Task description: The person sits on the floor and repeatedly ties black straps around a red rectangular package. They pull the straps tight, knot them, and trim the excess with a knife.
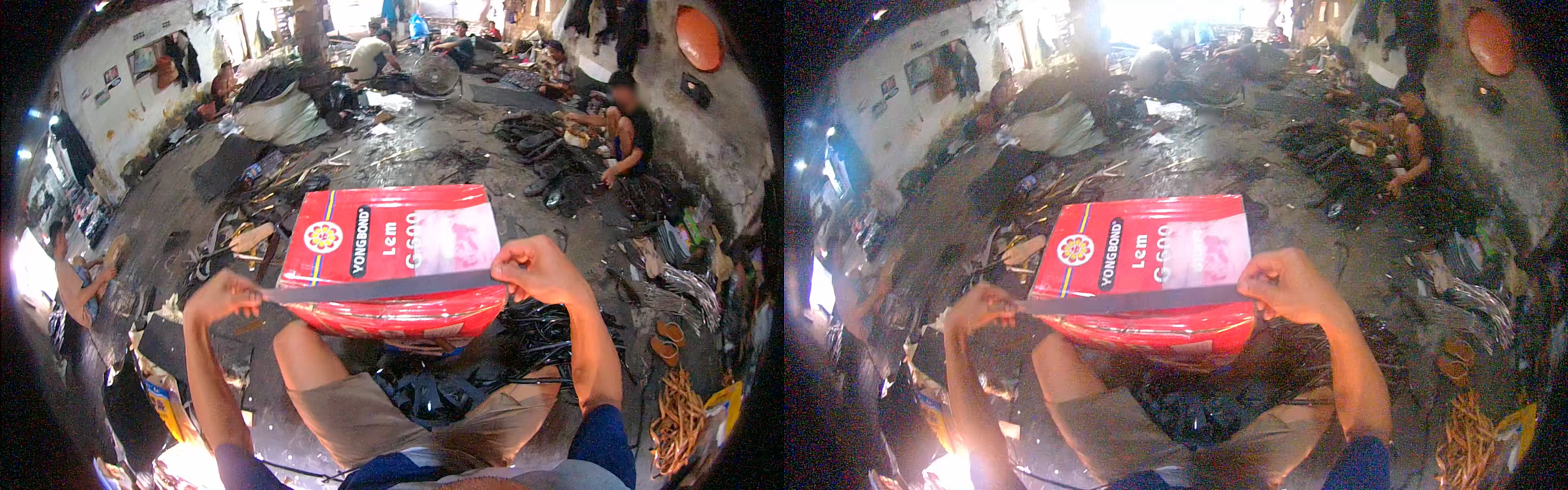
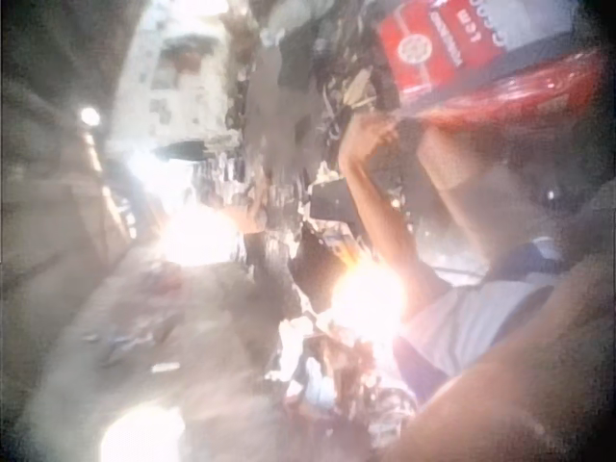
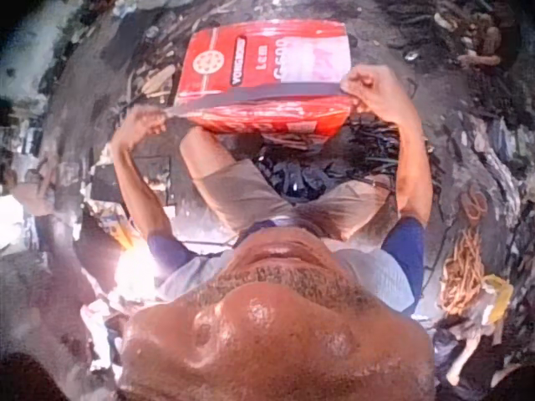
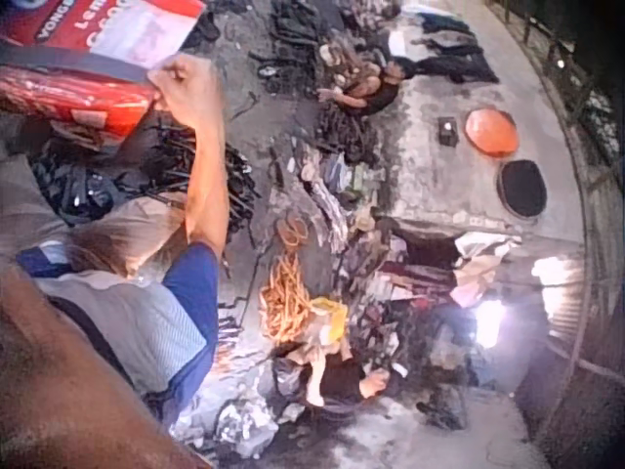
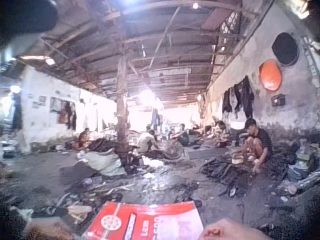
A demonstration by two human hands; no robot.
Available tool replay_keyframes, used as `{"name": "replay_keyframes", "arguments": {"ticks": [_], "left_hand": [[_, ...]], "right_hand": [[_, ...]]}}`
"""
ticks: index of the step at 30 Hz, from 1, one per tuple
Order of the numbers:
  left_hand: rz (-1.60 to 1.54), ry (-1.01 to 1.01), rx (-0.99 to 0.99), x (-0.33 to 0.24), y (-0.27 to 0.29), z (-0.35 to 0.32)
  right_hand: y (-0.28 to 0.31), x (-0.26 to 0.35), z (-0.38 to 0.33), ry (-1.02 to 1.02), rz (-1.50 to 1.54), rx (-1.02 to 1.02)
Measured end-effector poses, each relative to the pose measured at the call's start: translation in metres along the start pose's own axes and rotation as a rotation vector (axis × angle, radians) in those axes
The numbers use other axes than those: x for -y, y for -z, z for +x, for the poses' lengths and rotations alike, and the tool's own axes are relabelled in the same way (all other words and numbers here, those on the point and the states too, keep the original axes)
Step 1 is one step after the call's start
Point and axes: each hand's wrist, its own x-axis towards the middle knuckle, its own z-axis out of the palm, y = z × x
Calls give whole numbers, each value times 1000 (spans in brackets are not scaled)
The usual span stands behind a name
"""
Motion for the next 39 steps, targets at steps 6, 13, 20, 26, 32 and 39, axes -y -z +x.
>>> {"name": "replay_keyframes", "arguments": {"ticks": [6, 13, 20, 26, 32, 39], "left_hand": [[1144, -59, -1076, -24, -5, 55], [-100, -760, -356, -187, -215, 125], [-138, -813, -304, -174, -206, 121], [-106, -864, -346, -181, -216, 118], [-21, -849, -309, -187, -218, 113], [-19, -881, -315, -183, -220, 122]], "right_hand": [[-22, 22, 27, 311, -531, -318], [-53, 22, 53, 230, -629, -414], [-34, 21, 31, 208, -486, -266], [-46, 15, 30, 337, -512, -410], [-40, 6, 22, 393, -595, -466], [-35, 2, 19, 389, -527, -431]]}}
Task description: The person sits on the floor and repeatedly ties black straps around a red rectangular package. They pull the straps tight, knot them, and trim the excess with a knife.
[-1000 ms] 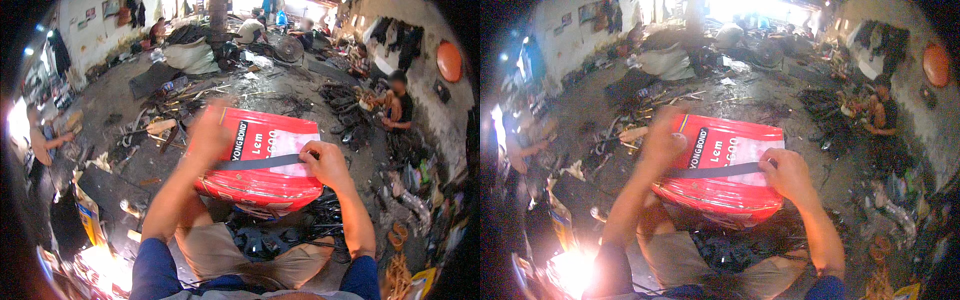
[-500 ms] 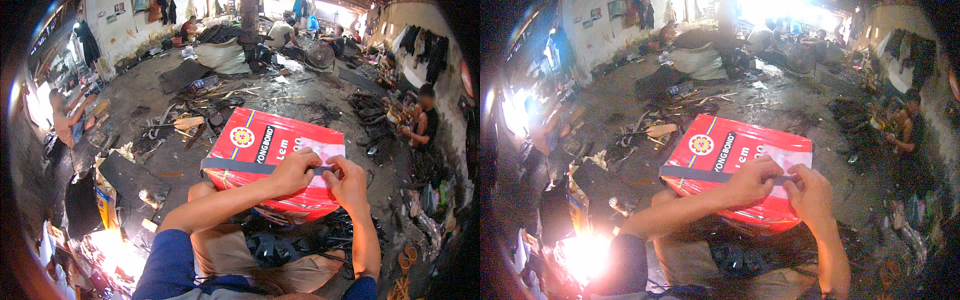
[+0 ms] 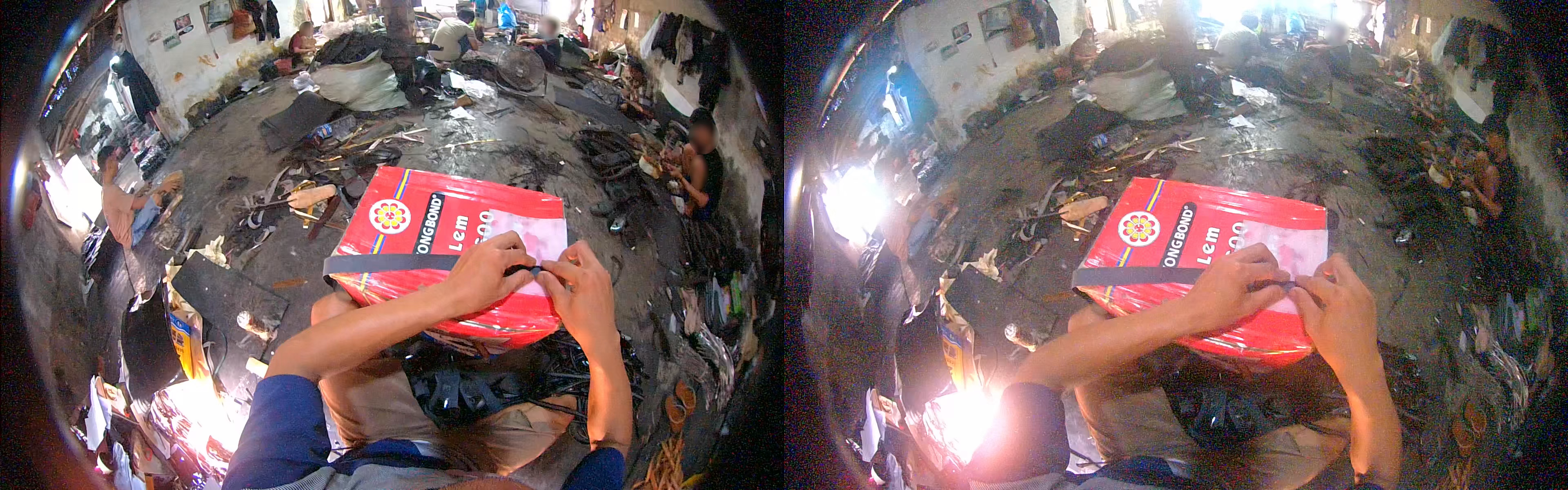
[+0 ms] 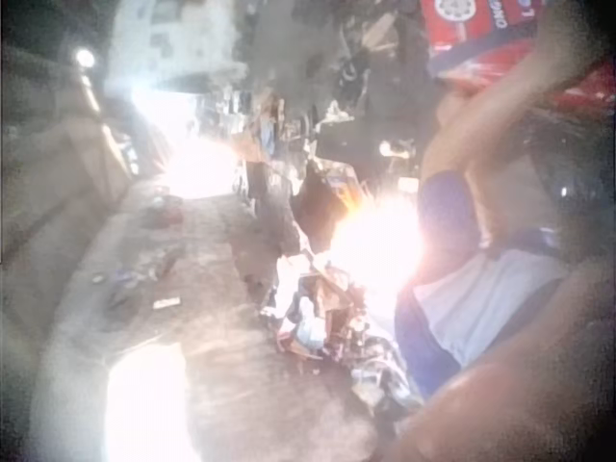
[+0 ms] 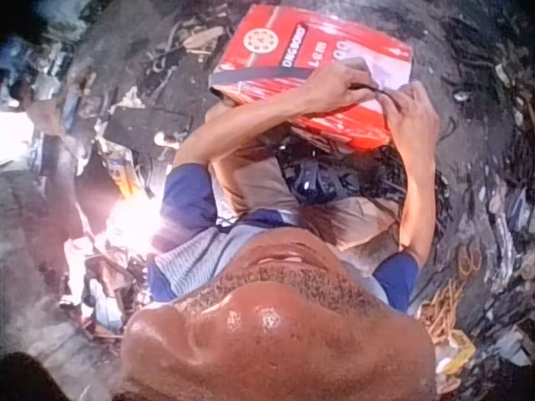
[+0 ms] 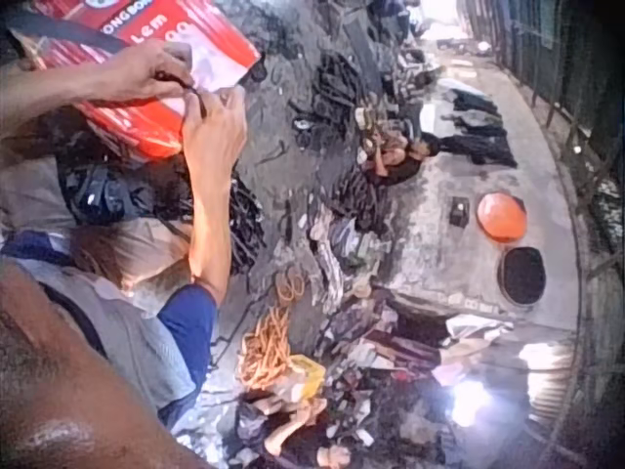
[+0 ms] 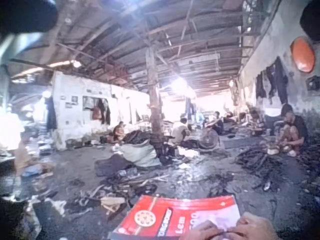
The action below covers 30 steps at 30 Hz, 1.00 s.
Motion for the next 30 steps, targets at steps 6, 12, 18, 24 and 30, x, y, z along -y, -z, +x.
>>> {"name": "replay_keyframes", "arguments": {"ticks": [6, 12, 18, 24, 30], "left_hand": [[-61, 37, 16, 1, 3, 3], [-46, 47, 6, 2, 2, 3], [-72, 52, -10, 5, 0, 4], [-51, 158, 5, 9, -2, 8], [75, 35, 2, 2, -2, 21]], "right_hand": [[-7, -17, 1, -24, 225, -31], [-5, -16, 1, -81, 254, -19], [-11, -22, 3, -134, 162, -38], [-40, -47, 3, -311, 616, -64], [-47, -46, 0, -401, 622, -209]]}}
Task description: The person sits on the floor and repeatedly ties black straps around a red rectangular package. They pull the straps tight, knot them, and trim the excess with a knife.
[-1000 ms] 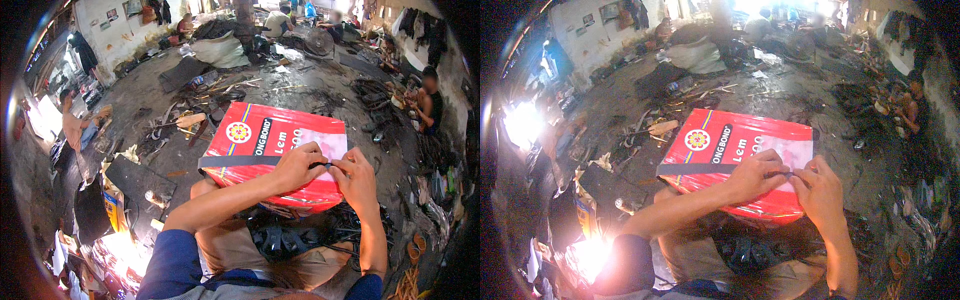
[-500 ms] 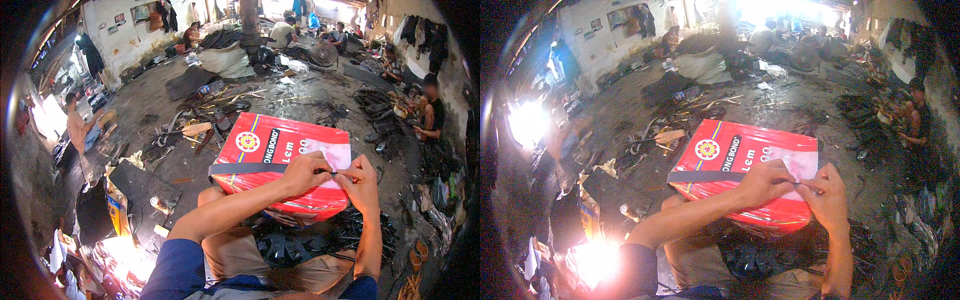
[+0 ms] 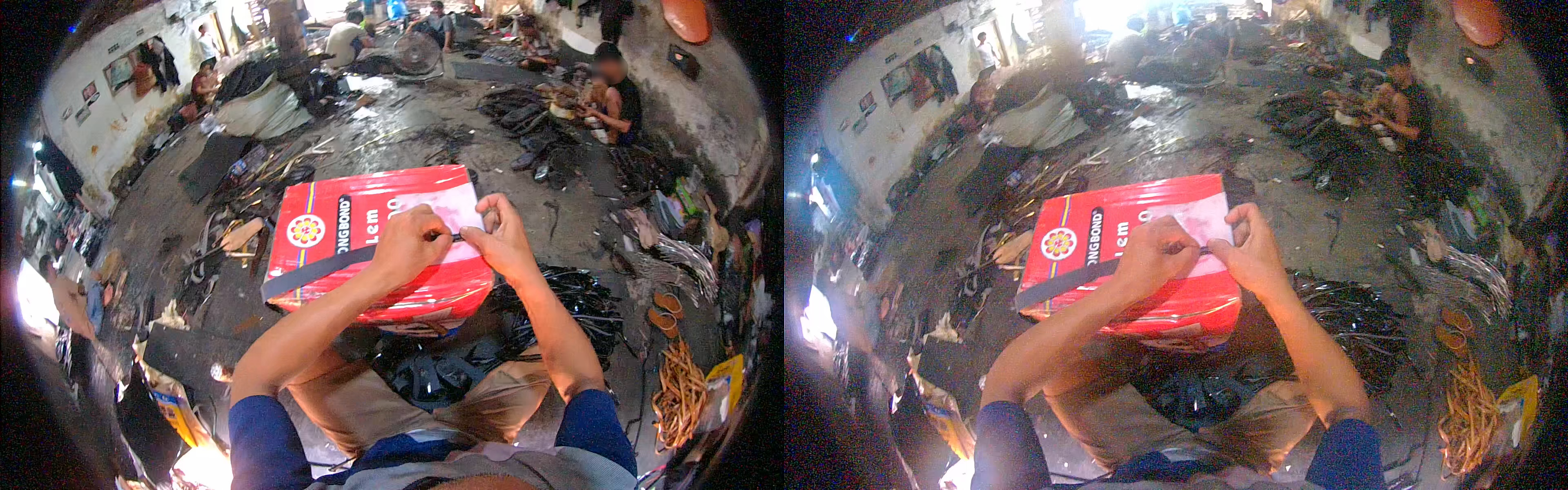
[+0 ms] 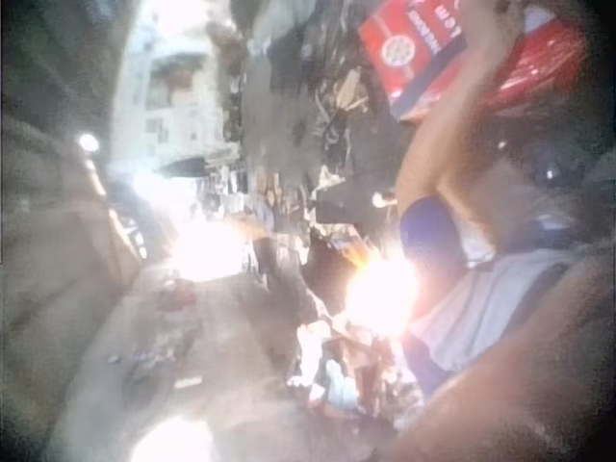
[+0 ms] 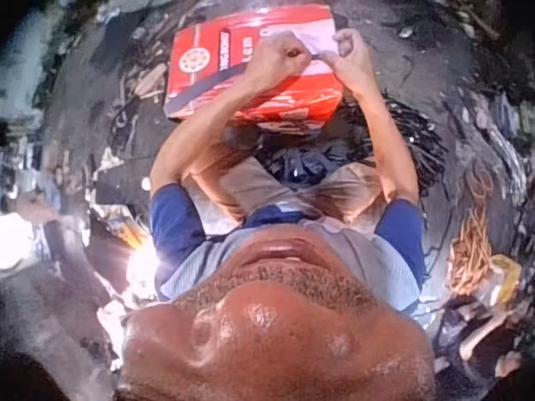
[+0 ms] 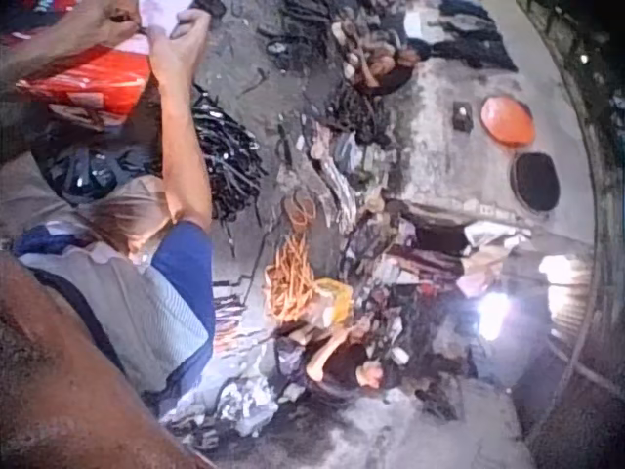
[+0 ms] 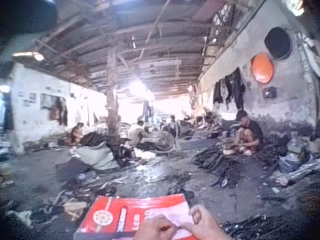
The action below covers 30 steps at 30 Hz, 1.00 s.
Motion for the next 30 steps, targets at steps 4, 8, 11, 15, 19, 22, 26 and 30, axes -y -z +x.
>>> {"name": "replay_keyframes", "arguments": {"ticks": [4, 8, 11, 15, 19, 22, 26, 30], "left_hand": [[-104, -8, -7, 0, -9, 7], [-114, -102, 6, -5, -16, 20], [-293, -9, 29, 0, -16, 14], [-253, -81, -35, -3, -30, 20], [-335, -91, -68, -8, -32, 21], [-332, -88, -58, -5, -33, 20], [-289, -72, -36, -4, -25, 21], [-320, -35, -5, -4, -28, 23]], "right_hand": [[6, 0, -9, -124, 27, 10], [11, -2, -11, -190, 306, 46], [10, 10, -20, -568, 823, 118], [16, -6, -25, -685, 1056, 107], [27, 12, -4, -475, 460, 69], [12, 19, 31, -73, -348, -66], [3, -7, 35, 43, -418, -98], [-7, -87, 14, -91, -217, -189]]}}
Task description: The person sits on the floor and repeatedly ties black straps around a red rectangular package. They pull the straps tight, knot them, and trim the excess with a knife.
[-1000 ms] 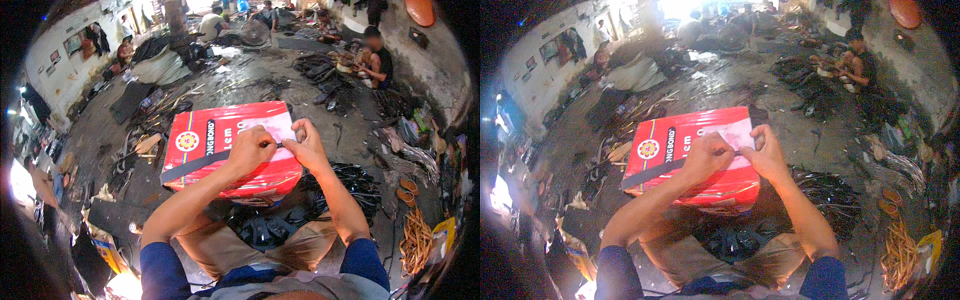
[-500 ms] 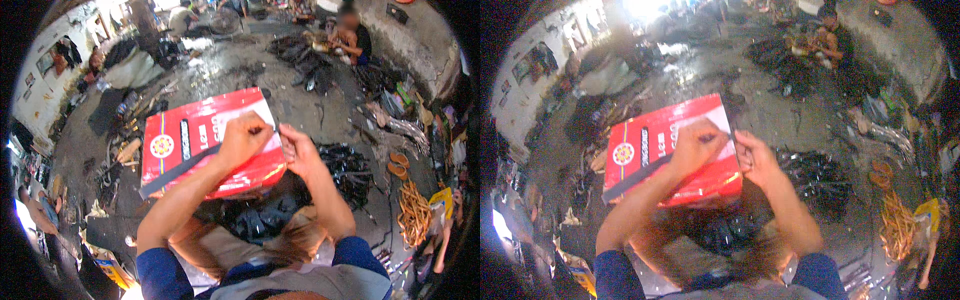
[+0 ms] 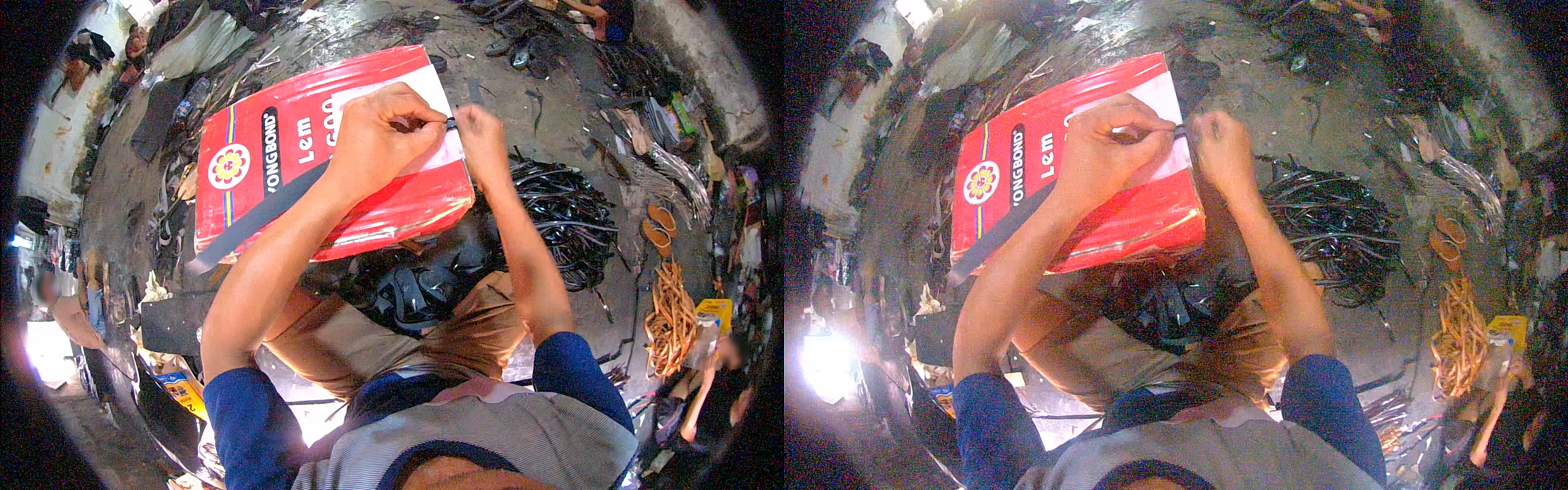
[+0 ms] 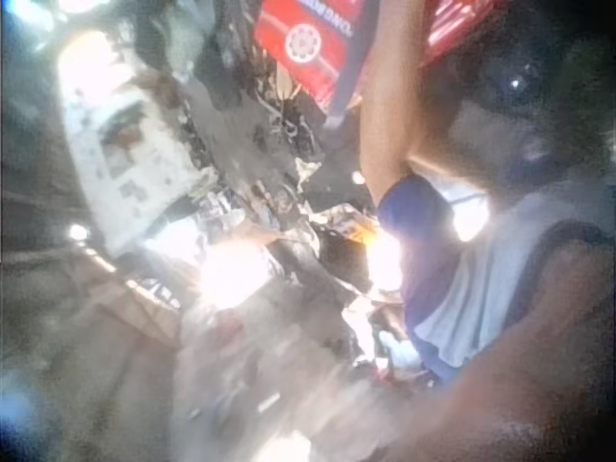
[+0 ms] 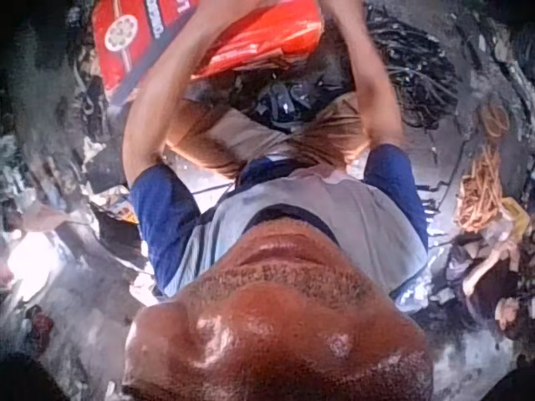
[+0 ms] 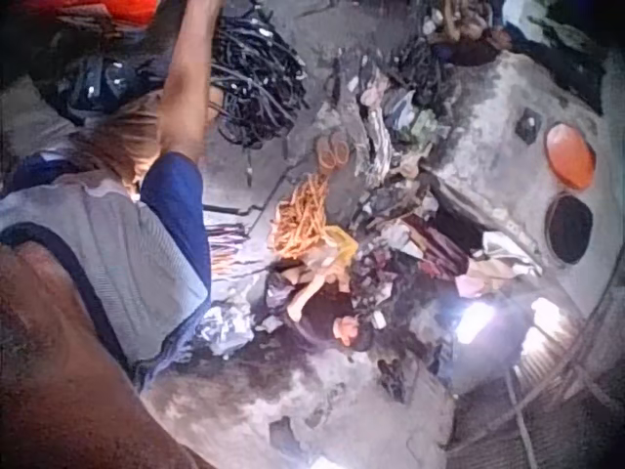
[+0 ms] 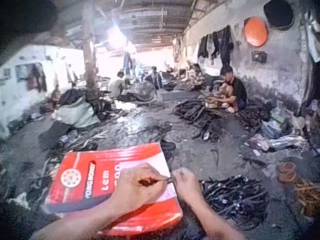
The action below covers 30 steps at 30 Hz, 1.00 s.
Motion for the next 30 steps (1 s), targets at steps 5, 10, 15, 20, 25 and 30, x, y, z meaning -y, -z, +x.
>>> {"name": "replay_keyframes", "arguments": {"ticks": [5, 10, 15, 20, 25, 30], "left_hand": [[9, 50, 22, -5, 2, 2], [-1, 61, 20, -3, 3, 3], [-47, 32, 18, 7, -3, 5], [145, -65, 48, 0, 2, 2], [272, -373, 149, 6, 11, 5], [263, -449, 187, 4, 8, 7]], "right_hand": [[-34, -147, -46, -167, -119, 36], [-56, -267, -114, -323, -224, 83], [-65, -325, -152, -461, -385, 26], [-65, -308, -156, -334, -487, 178], [-49, -302, -159, -411, -602, 146], [-27, -310, -153, -474, -857, 140]]}}
